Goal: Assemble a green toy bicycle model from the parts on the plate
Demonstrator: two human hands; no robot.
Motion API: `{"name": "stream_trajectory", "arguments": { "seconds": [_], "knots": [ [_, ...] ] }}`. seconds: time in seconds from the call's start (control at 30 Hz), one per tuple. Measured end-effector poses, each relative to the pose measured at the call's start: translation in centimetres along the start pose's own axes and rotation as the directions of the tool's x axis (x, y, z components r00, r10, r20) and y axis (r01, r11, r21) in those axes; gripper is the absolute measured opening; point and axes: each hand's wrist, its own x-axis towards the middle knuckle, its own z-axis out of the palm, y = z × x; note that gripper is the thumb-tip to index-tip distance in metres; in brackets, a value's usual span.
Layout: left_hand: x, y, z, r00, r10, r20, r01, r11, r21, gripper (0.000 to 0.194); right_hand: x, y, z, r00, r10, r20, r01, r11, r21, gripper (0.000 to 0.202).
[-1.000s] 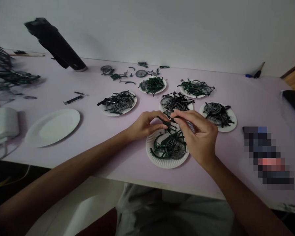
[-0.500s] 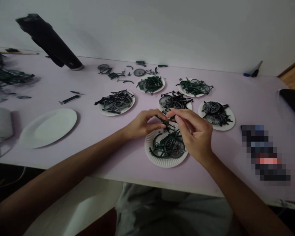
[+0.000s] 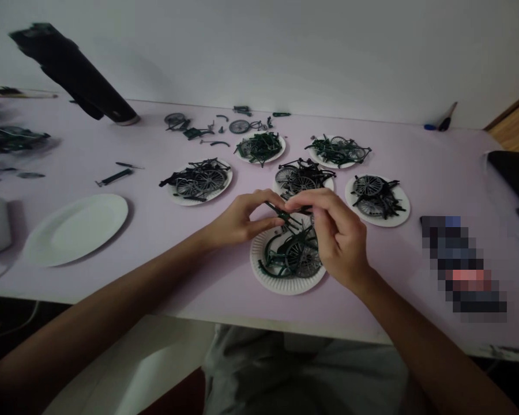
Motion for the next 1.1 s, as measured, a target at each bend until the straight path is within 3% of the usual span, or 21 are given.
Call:
{"name": "stream_trajectory", "arguments": {
  "seconds": [0.07,0.13,0.3,0.5,0.83,1.1],
  "knots": [
    [-0.1,0.5,-0.1,1.000,0.006,0.000,-0.006,0.999,0.043,0.016,0.1,0.2,-0.3,0.997,-0.010,-0.074,0.011,1.000,0.019,0.024],
    [-0.2,1.0,-0.1,1.000,0.005,0.003,-0.006,0.992,0.124,0.017,0.2,0.5,-0.7,0.998,0.008,-0.061,-0.009,1.000,-0.024,0.024],
    [-0.3,1.7,0.0,0.997,0.066,0.051,-0.080,0.931,0.357,0.017,0.2,1.5,-1.3,0.965,0.045,0.259,0.033,0.956,-0.291,0.010],
    [-0.4,1.9,0.1,0.981,0.167,0.103,-0.196,0.848,0.493,0.011,0.1,2.1,-1.0,0.924,-0.017,0.383,0.149,0.936,-0.319,0.009],
    [-0.4,2.3,0.4,0.984,0.147,0.098,-0.176,0.864,0.473,0.010,0.0,1.9,-1.2,0.928,-0.051,0.370,0.188,0.920,-0.344,0.009],
    [-0.4,2.2,0.8,0.989,0.148,0.027,-0.144,0.874,0.463,0.014,-0.2,1.8,-0.9,0.961,-0.013,0.275,0.110,0.935,-0.338,0.009]
  ]
}}
